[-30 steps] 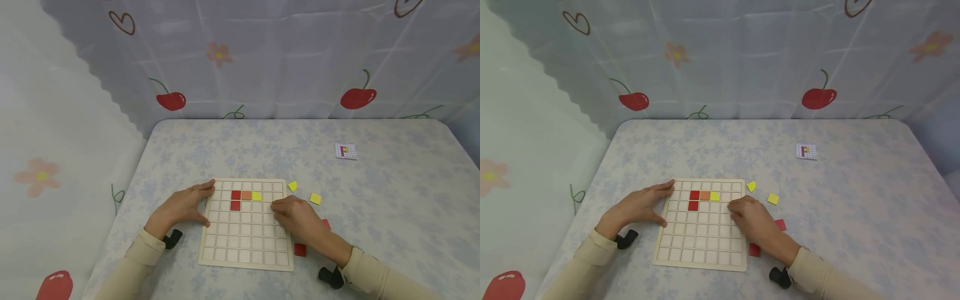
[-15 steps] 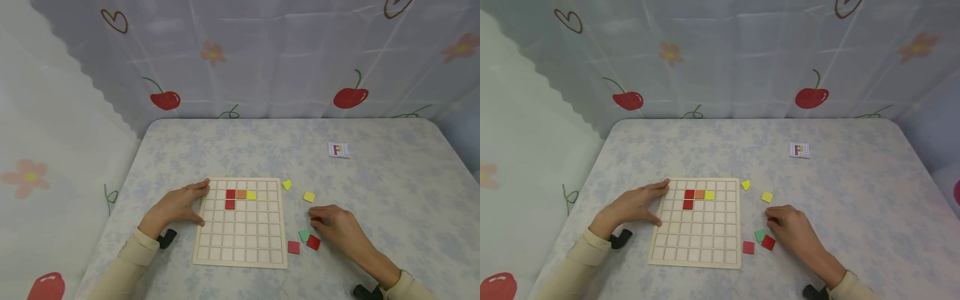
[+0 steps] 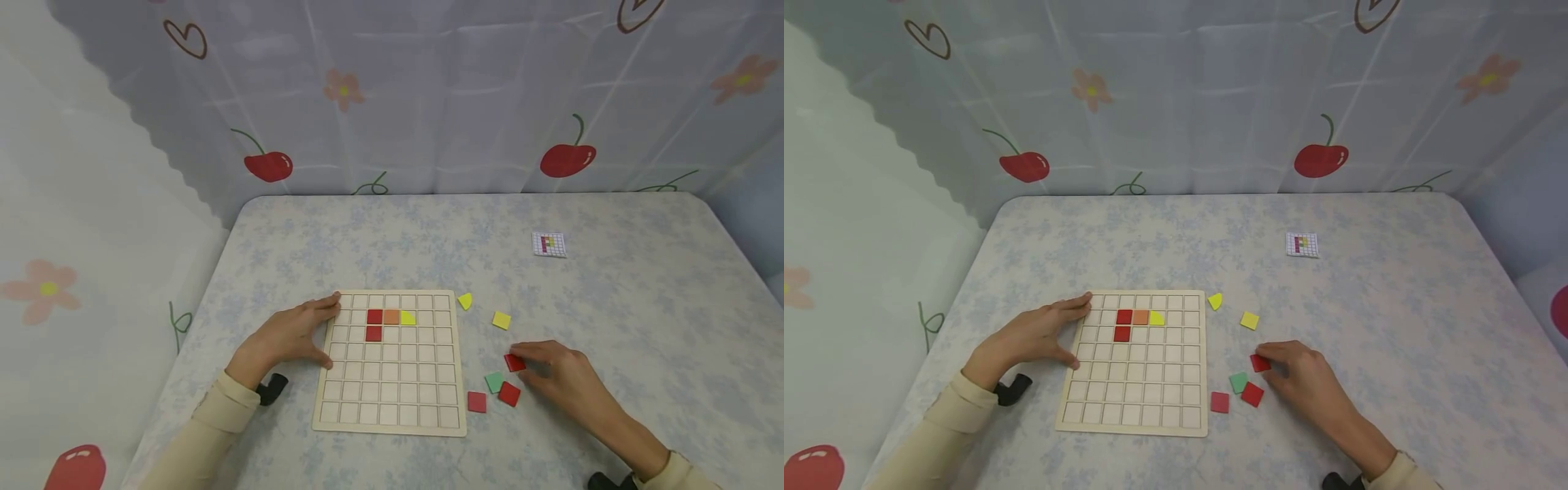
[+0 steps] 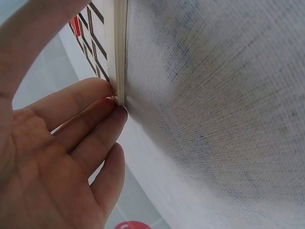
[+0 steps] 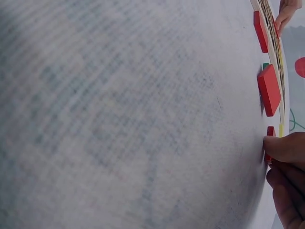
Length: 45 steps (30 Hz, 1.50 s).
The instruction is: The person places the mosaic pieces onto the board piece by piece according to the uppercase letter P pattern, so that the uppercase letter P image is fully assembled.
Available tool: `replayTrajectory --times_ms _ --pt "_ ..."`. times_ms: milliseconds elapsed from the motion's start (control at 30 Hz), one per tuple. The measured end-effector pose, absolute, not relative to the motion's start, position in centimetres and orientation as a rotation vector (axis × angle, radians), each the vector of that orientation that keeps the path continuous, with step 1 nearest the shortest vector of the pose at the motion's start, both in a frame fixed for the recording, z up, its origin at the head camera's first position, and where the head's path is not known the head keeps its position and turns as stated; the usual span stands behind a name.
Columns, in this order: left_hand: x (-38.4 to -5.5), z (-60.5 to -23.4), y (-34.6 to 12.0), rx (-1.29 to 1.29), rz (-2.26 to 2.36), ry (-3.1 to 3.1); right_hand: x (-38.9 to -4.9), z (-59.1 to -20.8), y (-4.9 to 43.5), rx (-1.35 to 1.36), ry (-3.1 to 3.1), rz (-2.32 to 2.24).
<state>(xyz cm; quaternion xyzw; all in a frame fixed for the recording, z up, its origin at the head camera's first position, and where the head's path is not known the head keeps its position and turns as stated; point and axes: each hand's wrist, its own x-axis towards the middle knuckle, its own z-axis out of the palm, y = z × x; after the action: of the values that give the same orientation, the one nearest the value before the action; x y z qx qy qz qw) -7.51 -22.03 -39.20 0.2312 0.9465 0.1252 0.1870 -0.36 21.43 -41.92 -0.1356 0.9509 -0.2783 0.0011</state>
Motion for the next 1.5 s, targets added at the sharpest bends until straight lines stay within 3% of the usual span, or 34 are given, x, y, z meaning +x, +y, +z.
replayTrajectory --times_ms 667,1500 --pt "-7.2 -39.4 -22.4 0.625 0.367 2.665 -1.1 -41.6 19.7 -0.489 3.009 -1.012" --pt "-7.7 -39.5 -22.0 0.625 0.345 2.664 -4.1 -41.5 5.3 -0.907 2.724 -1.077"
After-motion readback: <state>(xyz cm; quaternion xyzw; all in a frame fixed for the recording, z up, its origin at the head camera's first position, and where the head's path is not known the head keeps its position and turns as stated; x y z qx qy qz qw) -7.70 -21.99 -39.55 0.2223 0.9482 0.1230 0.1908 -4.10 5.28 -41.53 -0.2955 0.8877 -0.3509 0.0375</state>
